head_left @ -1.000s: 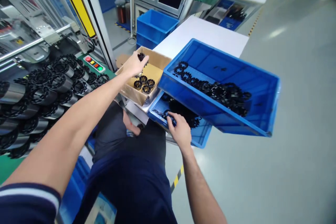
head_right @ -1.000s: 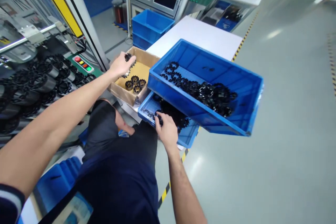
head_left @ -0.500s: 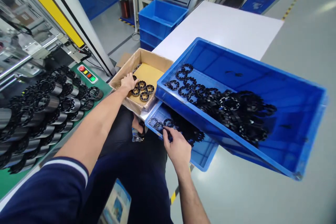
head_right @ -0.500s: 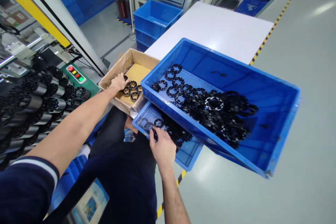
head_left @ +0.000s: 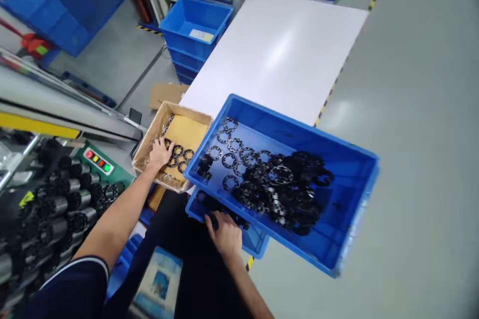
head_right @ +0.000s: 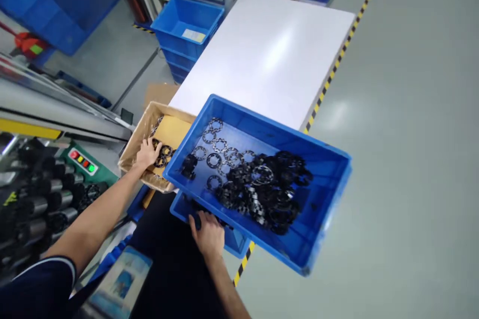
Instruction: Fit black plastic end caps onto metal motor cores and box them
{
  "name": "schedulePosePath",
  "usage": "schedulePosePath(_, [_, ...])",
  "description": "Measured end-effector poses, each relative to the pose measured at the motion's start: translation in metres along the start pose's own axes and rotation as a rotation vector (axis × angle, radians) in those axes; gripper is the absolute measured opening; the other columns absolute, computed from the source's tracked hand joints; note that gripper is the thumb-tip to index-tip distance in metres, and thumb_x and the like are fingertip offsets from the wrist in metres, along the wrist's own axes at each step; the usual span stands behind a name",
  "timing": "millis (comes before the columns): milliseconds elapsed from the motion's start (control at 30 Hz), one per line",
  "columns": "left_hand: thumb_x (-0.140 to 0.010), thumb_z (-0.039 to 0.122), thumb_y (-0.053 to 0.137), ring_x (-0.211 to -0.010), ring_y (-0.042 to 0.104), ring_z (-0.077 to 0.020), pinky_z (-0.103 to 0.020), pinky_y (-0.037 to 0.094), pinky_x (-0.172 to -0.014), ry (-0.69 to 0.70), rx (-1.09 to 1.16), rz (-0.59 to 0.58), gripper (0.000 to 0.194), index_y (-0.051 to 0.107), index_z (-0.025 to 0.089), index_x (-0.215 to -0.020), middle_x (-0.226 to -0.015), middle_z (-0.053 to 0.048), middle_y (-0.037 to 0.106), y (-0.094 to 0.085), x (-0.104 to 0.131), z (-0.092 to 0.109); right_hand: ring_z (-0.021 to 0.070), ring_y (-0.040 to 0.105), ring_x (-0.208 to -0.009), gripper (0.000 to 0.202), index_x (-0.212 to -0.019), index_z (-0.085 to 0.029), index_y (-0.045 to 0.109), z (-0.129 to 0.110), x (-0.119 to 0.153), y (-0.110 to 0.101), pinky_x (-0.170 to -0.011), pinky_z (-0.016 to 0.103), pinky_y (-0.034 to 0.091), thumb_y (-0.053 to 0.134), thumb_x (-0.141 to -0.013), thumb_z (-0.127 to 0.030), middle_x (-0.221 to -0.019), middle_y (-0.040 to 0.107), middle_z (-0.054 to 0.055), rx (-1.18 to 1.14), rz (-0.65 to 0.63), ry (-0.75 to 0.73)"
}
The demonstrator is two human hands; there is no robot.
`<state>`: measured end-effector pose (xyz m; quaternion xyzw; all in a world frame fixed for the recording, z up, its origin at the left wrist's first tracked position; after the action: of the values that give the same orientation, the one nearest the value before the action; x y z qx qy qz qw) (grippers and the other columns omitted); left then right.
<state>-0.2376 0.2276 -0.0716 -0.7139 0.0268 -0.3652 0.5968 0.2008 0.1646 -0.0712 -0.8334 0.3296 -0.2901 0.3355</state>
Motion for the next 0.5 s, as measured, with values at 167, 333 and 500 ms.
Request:
schedulePosePath(167, [-0.128,0.053,0.064,-0.176,0.046,-0.0642,-0.077,0.04,-0.15,-0.119,0.051,-0.207,0.084,0.046,-0.004,-0.186,-0.18,-0.041,0.046,-0.033,-0.005,0.004,0.0382,0.084,-0.134,0.048,-0.145,-0.024,0.091,0.009,-0.005,0.031,-0.105,0.042,0.054,0.064,-0.128,-0.06,-0.141,0.089,0.011,-0.185,-0.411,0.364])
schedulePosePath(333, [-0.129,0.039,0.062,-0.171,0.051,-0.0543,-0.068,0.047,-0.148,0.19,0.117,0.078,0.066,0.048,0.0,-0.179,-0.175,-0.037,0.047,-0.129,0.042,0.095,0.0301,0.083,-0.134,0.038,-0.138,-0.02,0.091,0.006,-0.007,0.002,-0.115,0.036,0.055,0.06,-0.123,-0.033,-0.138,0.089,0.01,-0.445,-0.349,0.36])
schedulePosePath(500, [-0.13,0.033,0.071,-0.16,0.061,-0.0351,-0.051,0.051,-0.143,1.094,0.099,0.001,0.033,0.076,0.021,-0.161,-0.17,-0.018,0.065,-0.088,0.19,0.276,0.0303,0.084,-0.107,0.058,-0.129,-0.016,0.092,0.035,0.027,-0.033,-0.101,0.04,0.059,0.052,-0.115,-0.055,-0.114,0.087,0.014,-0.58,-0.273,0.3])
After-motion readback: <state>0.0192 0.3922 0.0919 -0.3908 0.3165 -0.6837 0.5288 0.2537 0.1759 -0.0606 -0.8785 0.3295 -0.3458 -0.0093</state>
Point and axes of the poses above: each hand's wrist, its own x-axis away from the middle knuckle, its own y-axis out of the palm, z = x × y, the point moved 7 cm from there along -x, towards the middle knuckle
